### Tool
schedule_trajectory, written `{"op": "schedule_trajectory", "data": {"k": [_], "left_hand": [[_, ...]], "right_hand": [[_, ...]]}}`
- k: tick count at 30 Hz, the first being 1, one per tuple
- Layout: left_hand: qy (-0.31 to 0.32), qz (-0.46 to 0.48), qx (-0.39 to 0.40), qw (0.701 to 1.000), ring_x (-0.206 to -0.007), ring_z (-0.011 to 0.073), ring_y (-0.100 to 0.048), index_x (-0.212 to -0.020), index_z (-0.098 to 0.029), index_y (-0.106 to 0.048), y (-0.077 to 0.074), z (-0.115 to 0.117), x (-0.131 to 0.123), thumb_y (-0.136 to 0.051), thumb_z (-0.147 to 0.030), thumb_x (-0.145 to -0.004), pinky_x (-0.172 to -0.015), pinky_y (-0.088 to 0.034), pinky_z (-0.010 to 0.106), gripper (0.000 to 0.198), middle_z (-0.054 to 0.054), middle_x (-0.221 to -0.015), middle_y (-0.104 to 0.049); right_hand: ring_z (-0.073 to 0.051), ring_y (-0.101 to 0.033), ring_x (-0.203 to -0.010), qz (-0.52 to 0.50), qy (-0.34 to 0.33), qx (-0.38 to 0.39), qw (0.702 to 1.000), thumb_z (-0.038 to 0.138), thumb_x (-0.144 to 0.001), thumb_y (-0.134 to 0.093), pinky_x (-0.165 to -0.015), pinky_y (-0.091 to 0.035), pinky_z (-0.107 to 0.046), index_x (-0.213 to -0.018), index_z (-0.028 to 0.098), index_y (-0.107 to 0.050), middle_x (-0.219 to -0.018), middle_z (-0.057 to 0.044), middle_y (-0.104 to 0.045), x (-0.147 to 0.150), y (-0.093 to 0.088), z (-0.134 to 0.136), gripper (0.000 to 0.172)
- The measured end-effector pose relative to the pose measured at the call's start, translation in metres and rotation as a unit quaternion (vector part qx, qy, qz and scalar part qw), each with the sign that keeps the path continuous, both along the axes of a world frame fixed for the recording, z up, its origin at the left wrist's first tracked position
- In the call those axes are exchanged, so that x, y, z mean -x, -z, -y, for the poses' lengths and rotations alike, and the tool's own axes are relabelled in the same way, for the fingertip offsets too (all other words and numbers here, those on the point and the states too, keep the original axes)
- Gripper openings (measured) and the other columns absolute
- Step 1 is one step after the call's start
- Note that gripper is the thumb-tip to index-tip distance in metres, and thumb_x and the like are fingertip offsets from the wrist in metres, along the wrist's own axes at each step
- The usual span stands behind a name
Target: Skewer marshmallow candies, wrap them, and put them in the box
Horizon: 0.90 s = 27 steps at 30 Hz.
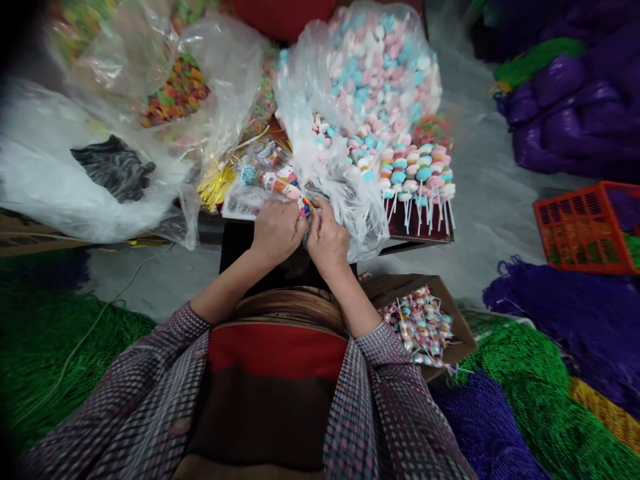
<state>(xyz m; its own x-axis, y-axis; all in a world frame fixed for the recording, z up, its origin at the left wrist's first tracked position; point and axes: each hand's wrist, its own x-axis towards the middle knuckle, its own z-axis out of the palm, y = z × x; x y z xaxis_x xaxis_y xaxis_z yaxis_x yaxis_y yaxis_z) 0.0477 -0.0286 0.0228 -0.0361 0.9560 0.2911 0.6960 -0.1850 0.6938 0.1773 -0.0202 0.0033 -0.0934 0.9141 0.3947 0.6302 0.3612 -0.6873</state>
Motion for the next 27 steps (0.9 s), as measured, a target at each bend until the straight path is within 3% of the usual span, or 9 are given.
{"op": "schedule_trajectory", "data": {"k": [4,7,10,12,15,17,23,27], "left_hand": [[0.027,0.034,0.022,0.999,-0.088,0.0262,-0.060,-0.072,-0.021,-0.055,-0.008,0.003,0.004,-0.053,-0.029,-0.091,-0.097,-0.039,0.042,0.020,0.010,-0.078,-0.064],[0.067,0.159,0.043,0.984,-0.088,0.0222,-0.061,-0.077,-0.021,-0.063,-0.019,0.004,0.019,-0.056,-0.032,-0.090,-0.093,-0.043,0.037,0.018,0.006,-0.082,-0.068],[0.036,0.349,0.074,0.934,-0.099,0.0192,-0.064,-0.095,-0.021,-0.071,-0.025,-0.002,0.028,-0.058,-0.039,-0.092,-0.092,-0.046,0.032,0.022,0.005,-0.097,-0.073],[0.030,0.450,0.111,0.886,-0.102,0.0180,-0.065,-0.098,-0.020,-0.072,-0.024,-0.009,0.026,-0.061,-0.046,-0.092,-0.092,-0.048,0.031,0.029,0.006,-0.100,-0.074],[0.083,0.544,0.166,0.818,-0.097,0.0165,-0.067,-0.093,-0.017,-0.071,-0.020,-0.019,0.015,-0.070,-0.053,-0.086,-0.093,-0.050,0.031,0.037,0.006,-0.094,-0.075],[0.100,0.571,0.183,0.794,-0.095,0.0157,-0.068,-0.091,-0.016,-0.070,-0.019,-0.022,0.008,-0.074,-0.053,-0.084,-0.091,-0.052,0.030,0.038,0.006,-0.092,-0.075],[0.106,0.602,0.201,0.765,-0.090,0.0144,-0.071,-0.084,-0.016,-0.067,-0.027,-0.018,0.001,-0.070,-0.046,-0.091,-0.079,-0.055,0.025,0.032,0.004,-0.083,-0.073],[0.068,0.574,0.218,0.786,-0.072,0.0120,-0.068,-0.092,-0.016,-0.068,-0.026,-0.015,0.000,-0.068,-0.051,-0.092,-0.061,-0.051,0.021,0.035,0.002,-0.077,-0.071]], "right_hand": [[-0.020,-0.073,-0.078,0.021,-0.028,-0.005,0.999,0.036,-0.102,-0.043,-0.071,-0.057,-0.031,-0.128,0.022,-0.067,-0.112,-0.012,-0.080,-0.002,0.004,-0.003,0.039],[-0.019,-0.073,-0.076,-0.028,-0.040,-0.007,0.999,0.037,-0.103,-0.042,-0.073,-0.058,-0.032,-0.127,0.024,-0.069,-0.101,-0.010,-0.081,-0.007,-0.002,-0.001,0.039],[-0.016,-0.066,-0.059,-0.070,-0.045,0.016,0.996,0.040,-0.104,-0.042,-0.068,-0.058,-0.032,-0.131,0.022,-0.066,-0.074,-0.003,-0.075,-0.008,-0.008,0.002,0.041],[-0.016,-0.064,-0.057,-0.081,-0.054,0.022,0.995,0.040,-0.103,-0.042,-0.068,-0.058,-0.033,-0.131,0.023,-0.066,-0.071,-0.002,-0.071,-0.006,-0.010,0.005,0.041],[-0.016,-0.064,-0.060,-0.085,-0.063,0.018,0.994,0.039,-0.104,-0.042,-0.070,-0.059,-0.035,-0.126,0.024,-0.067,-0.072,-0.001,-0.070,0.000,-0.012,0.010,0.037],[-0.016,-0.063,-0.058,-0.087,-0.063,0.021,0.994,0.039,-0.104,-0.041,-0.069,-0.057,-0.034,-0.119,0.023,-0.068,-0.066,0.001,-0.066,0.003,-0.012,0.011,0.035],[-0.013,-0.056,-0.051,-0.113,-0.071,0.061,0.989,0.048,-0.103,-0.045,-0.061,-0.051,-0.028,-0.096,0.023,-0.067,-0.054,0.005,-0.056,0.006,-0.018,0.012,0.034],[-0.010,-0.049,-0.043,-0.203,-0.097,0.154,0.962,0.063,-0.099,-0.047,-0.050,-0.045,-0.025,-0.080,0.023,-0.061,-0.049,0.007,-0.051,0.015,-0.023,0.012,0.046]]}}
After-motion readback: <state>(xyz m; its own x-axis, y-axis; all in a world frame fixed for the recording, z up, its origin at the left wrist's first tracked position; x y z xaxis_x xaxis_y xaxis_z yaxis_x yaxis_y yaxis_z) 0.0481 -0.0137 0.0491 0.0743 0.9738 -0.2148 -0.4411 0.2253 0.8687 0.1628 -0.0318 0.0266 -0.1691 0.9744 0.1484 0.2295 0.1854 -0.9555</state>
